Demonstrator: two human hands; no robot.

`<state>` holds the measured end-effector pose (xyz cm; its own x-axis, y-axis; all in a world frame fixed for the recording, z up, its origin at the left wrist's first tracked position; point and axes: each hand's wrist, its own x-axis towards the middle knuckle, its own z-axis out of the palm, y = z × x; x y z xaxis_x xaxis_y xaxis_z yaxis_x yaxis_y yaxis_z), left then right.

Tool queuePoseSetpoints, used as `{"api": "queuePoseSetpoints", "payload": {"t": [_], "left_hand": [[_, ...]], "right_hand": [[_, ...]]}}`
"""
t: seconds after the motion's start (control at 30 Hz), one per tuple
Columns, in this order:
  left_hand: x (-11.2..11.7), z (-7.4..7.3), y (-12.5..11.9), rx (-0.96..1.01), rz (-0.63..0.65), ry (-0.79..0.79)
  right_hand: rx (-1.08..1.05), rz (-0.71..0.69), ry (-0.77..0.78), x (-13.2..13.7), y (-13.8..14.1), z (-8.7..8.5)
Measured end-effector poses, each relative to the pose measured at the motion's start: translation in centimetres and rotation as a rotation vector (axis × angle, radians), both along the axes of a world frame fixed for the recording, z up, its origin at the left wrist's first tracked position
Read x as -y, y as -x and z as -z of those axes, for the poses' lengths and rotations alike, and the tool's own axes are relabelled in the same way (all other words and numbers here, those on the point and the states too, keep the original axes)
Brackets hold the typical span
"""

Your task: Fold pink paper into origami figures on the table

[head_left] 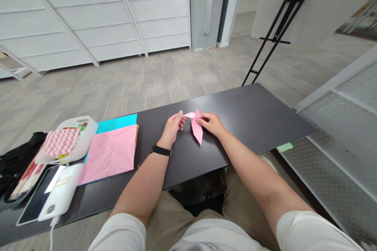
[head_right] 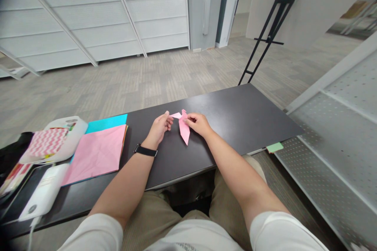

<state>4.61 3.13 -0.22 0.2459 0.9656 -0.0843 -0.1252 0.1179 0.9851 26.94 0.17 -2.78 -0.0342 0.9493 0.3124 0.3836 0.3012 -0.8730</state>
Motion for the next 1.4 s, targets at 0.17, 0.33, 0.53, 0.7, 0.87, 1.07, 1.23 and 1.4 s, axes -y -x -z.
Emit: {"api": "queuePoseSetpoints", "payload": {"t": [0.17,0.33,0.53,0.7,0.87,1.07,1.23,1.4], "left_hand": [[0.0,0.0,-0.1,-0.044,0.029,-0.022],[0.1,-0.1,0.1,-0.109,-0.074,-0.141],[0.1,-0.1,0.5,-0.094,-0.164,-0.322],[-0.1,0.6,0.4,-0.162,0.043,-0.369],[0.1,0.9,0.3,-0.236,0.106,-0.362],[0.3,0.6,0.3,-0.210,0.070,-0.377],[0.4,0.6,0.3,-0.213,0.052,-0.405],[0.1,0.5,0.4,-0.122,-0.022,-0.389]], "right_hand": [[0.106,-0.031,-0.048,0.2,-0.1,-0.3],[0.196,-0.086,-0.113,0.3,-0.2,-0.6],[0.183,-0.079,-0.124,0.4,-0.1,-0.6],[0.107,-0.052,-0.093,0.3,-0.1,-0.5],[0.094,-0.104,-0.055,0.5,-0.1,-0.7],[0.099,-0.142,-0.046,0.7,0.1,-0.9],[0.120,-0.187,-0.032,0.8,0.2,-1.1],[0.180,-0.253,0.001,1.0,0.3,-1.1]]}}
